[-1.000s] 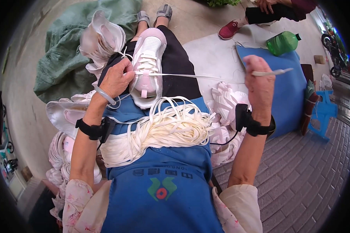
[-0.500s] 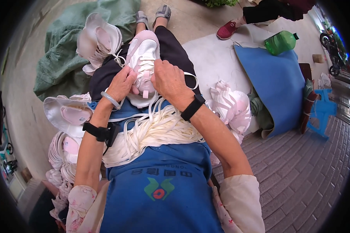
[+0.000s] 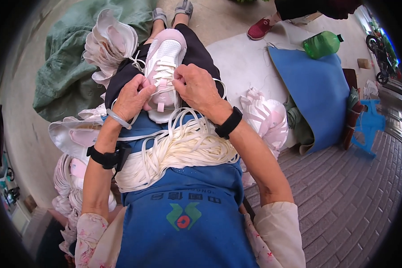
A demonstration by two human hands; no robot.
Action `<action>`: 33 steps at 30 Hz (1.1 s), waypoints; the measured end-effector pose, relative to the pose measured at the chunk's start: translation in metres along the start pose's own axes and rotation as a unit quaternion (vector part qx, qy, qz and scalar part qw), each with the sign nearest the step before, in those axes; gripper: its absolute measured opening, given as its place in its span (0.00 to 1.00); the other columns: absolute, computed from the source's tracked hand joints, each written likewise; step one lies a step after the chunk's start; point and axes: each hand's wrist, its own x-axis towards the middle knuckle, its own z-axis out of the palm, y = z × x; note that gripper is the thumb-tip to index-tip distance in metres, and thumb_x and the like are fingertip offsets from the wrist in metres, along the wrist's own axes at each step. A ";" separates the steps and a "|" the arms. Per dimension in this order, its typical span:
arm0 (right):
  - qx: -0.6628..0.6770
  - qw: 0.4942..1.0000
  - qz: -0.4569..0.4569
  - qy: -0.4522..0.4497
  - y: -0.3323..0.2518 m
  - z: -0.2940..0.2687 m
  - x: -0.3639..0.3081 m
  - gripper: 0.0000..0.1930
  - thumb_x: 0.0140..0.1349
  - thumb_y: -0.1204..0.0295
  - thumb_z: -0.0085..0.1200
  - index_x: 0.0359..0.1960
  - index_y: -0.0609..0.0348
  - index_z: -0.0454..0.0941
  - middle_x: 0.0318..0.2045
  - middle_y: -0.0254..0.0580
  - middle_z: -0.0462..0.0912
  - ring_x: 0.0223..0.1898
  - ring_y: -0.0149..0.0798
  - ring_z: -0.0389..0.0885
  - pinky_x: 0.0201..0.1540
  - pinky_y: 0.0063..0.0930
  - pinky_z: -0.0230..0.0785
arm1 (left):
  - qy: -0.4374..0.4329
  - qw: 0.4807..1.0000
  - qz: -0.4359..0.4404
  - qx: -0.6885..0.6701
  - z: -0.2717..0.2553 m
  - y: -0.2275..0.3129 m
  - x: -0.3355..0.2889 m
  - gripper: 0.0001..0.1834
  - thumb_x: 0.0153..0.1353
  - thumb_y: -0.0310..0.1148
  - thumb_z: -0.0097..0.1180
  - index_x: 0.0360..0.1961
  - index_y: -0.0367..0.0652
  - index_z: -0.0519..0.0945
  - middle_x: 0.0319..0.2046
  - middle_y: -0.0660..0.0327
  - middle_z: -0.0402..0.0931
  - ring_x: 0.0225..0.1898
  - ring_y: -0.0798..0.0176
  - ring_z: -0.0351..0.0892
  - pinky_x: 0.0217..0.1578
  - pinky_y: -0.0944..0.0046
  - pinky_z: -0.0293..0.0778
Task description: Lacing a pair of white and pink athletic shoes.
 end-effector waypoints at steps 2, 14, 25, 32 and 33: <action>0.004 1.000 -0.003 -0.002 0.000 0.000 0.001 0.07 0.52 0.69 0.57 0.27 0.61 0.76 0.25 0.48 0.77 0.29 0.49 0.78 0.33 0.39 0.69 | -0.021 1.000 -0.013 -0.011 -0.005 0.003 0.003 0.13 0.60 0.37 0.56 0.28 0.37 0.71 0.21 0.59 0.74 0.17 0.67 0.75 0.19 0.66 0.71; -0.197 0.979 -0.056 -0.011 -0.001 0.002 -0.006 0.07 0.54 0.72 0.53 0.31 0.61 0.71 0.29 0.49 0.74 0.30 0.52 0.79 0.33 0.43 0.73 | -0.103 0.981 -0.009 0.166 -0.035 0.031 0.023 0.11 0.60 0.35 0.54 0.28 0.38 0.72 0.17 0.63 0.69 0.13 0.69 0.69 0.12 0.68 0.66; -0.147 0.988 -0.004 -0.054 -0.013 0.006 -0.026 0.10 0.54 0.69 0.54 0.30 0.65 0.71 0.28 0.52 0.77 0.31 0.54 0.79 0.34 0.44 0.73 | -0.127 0.988 -0.046 0.073 -0.028 0.016 0.025 0.08 0.63 0.33 0.47 0.31 0.39 0.69 0.23 0.62 0.72 0.17 0.70 0.68 0.15 0.69 0.67; -0.125 0.990 -0.007 -0.060 0.001 -0.001 -0.007 0.09 0.52 0.73 0.51 0.33 0.64 0.70 0.30 0.56 0.78 0.32 0.59 0.79 0.35 0.49 0.72 | -0.104 0.993 -0.006 0.063 -0.018 0.005 0.028 0.08 0.63 0.33 0.47 0.31 0.39 0.68 0.22 0.63 0.72 0.17 0.69 0.69 0.15 0.69 0.66; -0.123 0.991 -0.004 -0.059 0.001 0.000 -0.007 0.10 0.51 0.73 0.51 0.34 0.64 0.69 0.31 0.57 0.78 0.32 0.60 0.78 0.35 0.49 0.72 | -0.110 0.992 -0.016 0.061 -0.018 0.007 0.028 0.08 0.64 0.33 0.47 0.31 0.41 0.67 0.23 0.64 0.71 0.16 0.72 0.67 0.15 0.72 0.64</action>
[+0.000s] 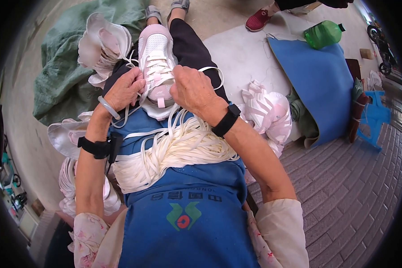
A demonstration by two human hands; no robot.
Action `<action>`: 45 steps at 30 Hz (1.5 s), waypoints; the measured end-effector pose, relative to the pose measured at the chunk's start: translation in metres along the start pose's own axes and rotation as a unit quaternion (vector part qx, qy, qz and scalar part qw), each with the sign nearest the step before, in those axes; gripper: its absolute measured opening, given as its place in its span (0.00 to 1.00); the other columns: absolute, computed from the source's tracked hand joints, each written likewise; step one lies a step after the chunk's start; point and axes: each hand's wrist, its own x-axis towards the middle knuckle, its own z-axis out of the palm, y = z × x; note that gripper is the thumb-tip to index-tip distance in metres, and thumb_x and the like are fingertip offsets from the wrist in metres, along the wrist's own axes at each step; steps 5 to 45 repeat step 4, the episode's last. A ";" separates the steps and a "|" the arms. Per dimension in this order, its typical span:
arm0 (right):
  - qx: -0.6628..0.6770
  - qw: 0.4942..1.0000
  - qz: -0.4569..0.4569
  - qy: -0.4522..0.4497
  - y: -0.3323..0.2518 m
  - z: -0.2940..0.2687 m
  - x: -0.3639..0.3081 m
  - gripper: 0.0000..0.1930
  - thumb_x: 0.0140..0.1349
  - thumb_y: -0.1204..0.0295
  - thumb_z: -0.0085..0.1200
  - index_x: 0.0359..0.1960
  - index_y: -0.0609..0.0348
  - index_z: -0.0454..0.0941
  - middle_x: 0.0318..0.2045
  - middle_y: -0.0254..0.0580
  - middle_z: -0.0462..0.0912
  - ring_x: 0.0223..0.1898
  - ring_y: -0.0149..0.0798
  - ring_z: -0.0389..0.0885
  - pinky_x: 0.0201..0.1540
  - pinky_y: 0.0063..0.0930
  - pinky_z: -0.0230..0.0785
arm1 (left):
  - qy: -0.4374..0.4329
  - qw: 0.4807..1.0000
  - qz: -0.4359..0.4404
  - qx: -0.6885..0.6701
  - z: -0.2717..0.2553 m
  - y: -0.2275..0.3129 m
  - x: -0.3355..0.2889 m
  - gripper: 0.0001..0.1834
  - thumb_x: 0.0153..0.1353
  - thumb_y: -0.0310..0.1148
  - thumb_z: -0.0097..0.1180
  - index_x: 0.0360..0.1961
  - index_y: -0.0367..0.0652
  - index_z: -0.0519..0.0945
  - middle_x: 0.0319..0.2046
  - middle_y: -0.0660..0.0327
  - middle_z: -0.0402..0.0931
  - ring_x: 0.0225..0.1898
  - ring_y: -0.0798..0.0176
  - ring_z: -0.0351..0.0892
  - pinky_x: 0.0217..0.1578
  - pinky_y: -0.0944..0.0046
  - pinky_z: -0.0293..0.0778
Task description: Lacing a pair of white and pink athletic shoes.
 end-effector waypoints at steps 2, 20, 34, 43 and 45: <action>0.005 1.000 0.006 0.012 -0.005 0.001 -0.006 0.12 0.51 0.73 0.51 0.37 0.63 0.68 0.34 0.57 0.78 0.32 0.60 0.79 0.36 0.49 0.72 | -0.008 1.000 -0.008 -0.004 -0.003 0.003 0.000 0.08 0.65 0.33 0.47 0.31 0.43 0.66 0.23 0.66 0.69 0.15 0.75 0.65 0.14 0.75 0.62; -0.011 1.000 0.019 0.012 -0.014 0.000 -0.011 0.18 0.51 0.72 0.53 0.44 0.60 0.65 0.41 0.57 0.76 0.34 0.57 0.80 0.38 0.47 0.73 | -0.013 0.997 -0.066 -0.044 -0.009 0.007 -0.003 0.06 0.63 0.34 0.48 0.32 0.43 0.70 0.23 0.63 0.73 0.17 0.68 0.69 0.19 0.68 0.69; -0.011 1.000 0.019 0.012 -0.014 0.000 -0.011 0.18 0.51 0.72 0.53 0.44 0.60 0.65 0.41 0.57 0.76 0.34 0.57 0.80 0.38 0.47 0.73 | -0.013 0.997 -0.066 -0.044 -0.009 0.007 -0.003 0.06 0.63 0.34 0.48 0.32 0.43 0.70 0.23 0.63 0.73 0.17 0.68 0.69 0.19 0.68 0.69; -0.011 1.000 0.019 0.012 -0.014 0.000 -0.011 0.18 0.51 0.72 0.53 0.44 0.60 0.65 0.41 0.57 0.76 0.34 0.57 0.80 0.38 0.47 0.73 | -0.013 0.997 -0.066 -0.044 -0.009 0.007 -0.003 0.06 0.63 0.34 0.48 0.32 0.43 0.70 0.23 0.63 0.73 0.17 0.68 0.69 0.19 0.68 0.69; -0.011 1.000 0.019 0.012 -0.014 0.000 -0.011 0.18 0.51 0.72 0.53 0.44 0.60 0.65 0.41 0.57 0.76 0.34 0.57 0.80 0.38 0.47 0.73 | -0.013 0.997 -0.066 -0.044 -0.009 0.007 -0.003 0.06 0.63 0.34 0.48 0.32 0.43 0.70 0.23 0.63 0.73 0.17 0.68 0.69 0.19 0.68 0.69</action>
